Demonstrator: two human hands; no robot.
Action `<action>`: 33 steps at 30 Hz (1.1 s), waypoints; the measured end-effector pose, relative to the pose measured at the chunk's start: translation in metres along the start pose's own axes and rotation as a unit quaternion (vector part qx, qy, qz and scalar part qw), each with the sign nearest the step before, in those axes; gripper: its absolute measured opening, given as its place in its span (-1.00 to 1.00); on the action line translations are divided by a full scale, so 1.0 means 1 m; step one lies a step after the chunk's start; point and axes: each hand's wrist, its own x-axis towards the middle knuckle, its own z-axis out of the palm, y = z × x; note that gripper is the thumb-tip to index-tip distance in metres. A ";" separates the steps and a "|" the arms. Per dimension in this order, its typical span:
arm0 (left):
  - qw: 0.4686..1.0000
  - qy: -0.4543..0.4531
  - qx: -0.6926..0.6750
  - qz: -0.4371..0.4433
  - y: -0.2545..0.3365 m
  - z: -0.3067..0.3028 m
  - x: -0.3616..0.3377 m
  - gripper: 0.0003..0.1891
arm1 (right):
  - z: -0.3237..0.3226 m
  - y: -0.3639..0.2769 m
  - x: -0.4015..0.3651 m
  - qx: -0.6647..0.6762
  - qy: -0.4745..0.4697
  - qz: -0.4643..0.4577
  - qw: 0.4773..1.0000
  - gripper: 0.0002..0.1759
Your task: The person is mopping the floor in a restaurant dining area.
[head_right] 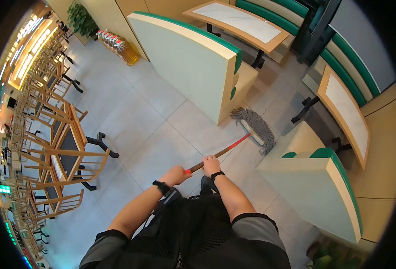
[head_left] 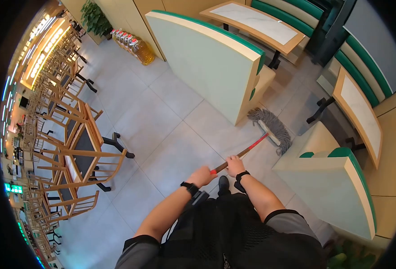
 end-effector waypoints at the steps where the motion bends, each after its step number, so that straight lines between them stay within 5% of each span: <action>1: 1.000 -0.015 -0.008 -0.010 -0.011 -0.015 -0.015 -0.43 | 0.001 -0.012 0.004 0.015 -0.027 -0.018 0.999 -0.65; 9: 0.990 0.002 -0.012 -0.139 -0.071 -0.117 -0.178 -0.50 | 0.022 -0.111 0.020 0.049 -0.234 -0.143 0.960 -0.63; 17: 0.978 0.057 0.001 -0.202 -0.107 -0.117 -0.255 -0.62 | 0.077 -0.199 0.001 0.066 -0.325 -0.266 0.905 -0.64; 26: 0.970 0.066 -0.010 -0.233 -0.127 -0.101 -0.262 -0.57 | 0.095 -0.200 -0.011 0.077 -0.300 -0.273 0.911 -0.65; 32: 0.948 0.180 -0.211 -0.153 -0.070 -0.128 -0.255 -0.59 | 0.046 -0.190 -0.017 0.082 -0.157 -0.213 0.961 -0.62; 33: 0.939 0.150 -0.298 -0.083 -0.068 -0.127 -0.249 -0.63 | 0.047 -0.176 -0.012 0.085 -0.111 -0.227 0.964 -0.64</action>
